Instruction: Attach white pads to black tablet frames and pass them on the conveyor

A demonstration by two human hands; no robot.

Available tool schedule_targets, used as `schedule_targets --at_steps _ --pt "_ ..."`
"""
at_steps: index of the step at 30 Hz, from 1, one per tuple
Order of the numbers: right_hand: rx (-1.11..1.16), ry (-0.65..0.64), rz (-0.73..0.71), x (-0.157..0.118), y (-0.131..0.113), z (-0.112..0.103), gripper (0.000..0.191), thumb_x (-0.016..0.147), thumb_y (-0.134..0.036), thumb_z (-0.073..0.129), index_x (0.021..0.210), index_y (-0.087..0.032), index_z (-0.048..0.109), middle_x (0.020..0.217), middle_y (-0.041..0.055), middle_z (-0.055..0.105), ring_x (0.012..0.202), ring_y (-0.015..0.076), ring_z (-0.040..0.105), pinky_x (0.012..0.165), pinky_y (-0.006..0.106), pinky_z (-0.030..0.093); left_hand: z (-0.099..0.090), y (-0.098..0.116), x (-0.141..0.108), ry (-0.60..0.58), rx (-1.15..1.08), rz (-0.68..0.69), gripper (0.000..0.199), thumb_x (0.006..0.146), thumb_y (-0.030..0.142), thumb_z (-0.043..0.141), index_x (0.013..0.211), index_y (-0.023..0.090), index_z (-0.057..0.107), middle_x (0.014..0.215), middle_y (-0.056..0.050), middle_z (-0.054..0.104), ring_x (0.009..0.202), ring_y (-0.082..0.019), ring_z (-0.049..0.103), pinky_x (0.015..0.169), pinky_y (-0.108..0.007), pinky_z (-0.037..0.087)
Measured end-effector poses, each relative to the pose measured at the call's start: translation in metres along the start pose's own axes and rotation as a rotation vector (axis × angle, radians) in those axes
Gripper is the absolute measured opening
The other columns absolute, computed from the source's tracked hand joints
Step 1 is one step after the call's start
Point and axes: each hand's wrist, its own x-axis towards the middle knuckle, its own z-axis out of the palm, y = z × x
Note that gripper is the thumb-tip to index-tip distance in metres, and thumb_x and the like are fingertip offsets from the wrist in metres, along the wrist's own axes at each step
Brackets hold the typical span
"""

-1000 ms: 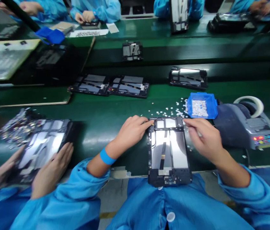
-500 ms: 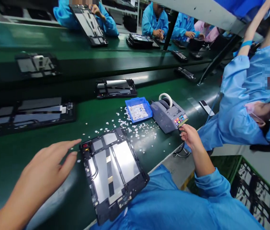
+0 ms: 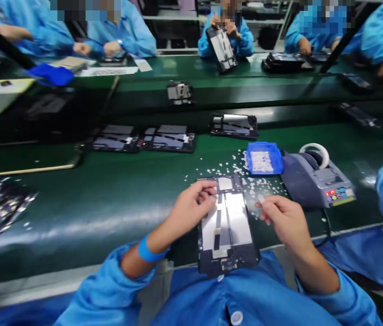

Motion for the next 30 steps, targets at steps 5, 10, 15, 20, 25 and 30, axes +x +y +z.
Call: schedule_targets --at_steps 5,10,15,20,25,30 --pt "0.002 -0.283 -0.128 0.037 -0.035 0.092 0.023 0.089 -0.038 0.068 0.084 -0.018 0.079 0.062 -0.0001 0.066 0.058 0.013 0.059 0.058 0.025 0.046 0.014 -0.013 -0.003 0.097 -0.366 -0.069 0.023 0.08 0.029 0.074 0.099 0.018 0.07 0.092 -0.005 0.071 0.078 -0.015 0.061 0.073 -0.027 0.05" --pt "-0.036 -0.376 -0.084 0.049 -0.027 0.111 0.023 0.088 -0.037 0.067 0.085 -0.018 0.079 0.062 -0.0005 0.065 0.058 0.0128 0.057 0.057 0.025 0.044 -0.008 -0.035 0.001 0.269 -0.398 -0.05 0.015 0.087 0.032 0.07 0.082 0.018 0.066 0.08 -0.001 0.065 0.074 -0.014 0.057 0.071 -0.026 0.046" --pt "-0.031 -0.368 -0.027 0.056 -0.021 0.113 0.028 0.091 -0.043 0.067 0.089 -0.018 0.08 0.064 0.0 0.067 0.056 0.0138 0.059 0.056 0.026 0.046 -0.013 -0.034 0.003 0.258 -0.414 -0.073 0.019 0.084 0.029 0.074 0.1 0.019 0.068 0.093 -0.003 0.069 0.08 -0.014 0.06 0.073 -0.025 0.048" --pt "-0.162 -0.432 -0.194 0.063 -0.019 0.113 0.024 0.096 -0.035 0.062 0.101 -0.021 0.082 0.08 0.0025 0.076 0.072 0.0173 0.069 0.068 0.03 0.054 -0.01 -0.031 0.008 0.209 -0.382 -0.073 0.015 0.087 0.033 0.07 0.087 0.018 0.066 0.086 -0.002 0.067 0.08 -0.015 0.061 0.076 -0.027 0.049" --pt "-0.625 -0.319 -0.691 0.092 -0.01 0.092 0.028 0.103 -0.022 0.054 0.113 -0.022 0.08 0.111 0.0086 0.078 0.101 0.0234 0.07 0.09 0.039 0.054 -0.033 -0.033 0.011 0.232 -0.012 0.066 0.011 0.095 0.027 0.061 0.088 0.02 0.065 0.094 -0.004 0.073 0.088 -0.018 0.066 0.082 -0.032 0.051" --pt "-1.011 -0.426 -1.013 0.113 -0.005 0.084 0.033 0.105 -0.017 0.051 0.127 -0.023 0.075 0.118 0.0085 0.074 0.093 0.0223 0.062 0.079 0.036 0.047 -0.043 -0.035 0.011 0.043 0.611 0.372 0.015 0.1 0.019 0.056 0.088 0.021 0.065 0.117 -0.007 0.078 0.11 -0.026 0.065 0.098 -0.044 0.047"
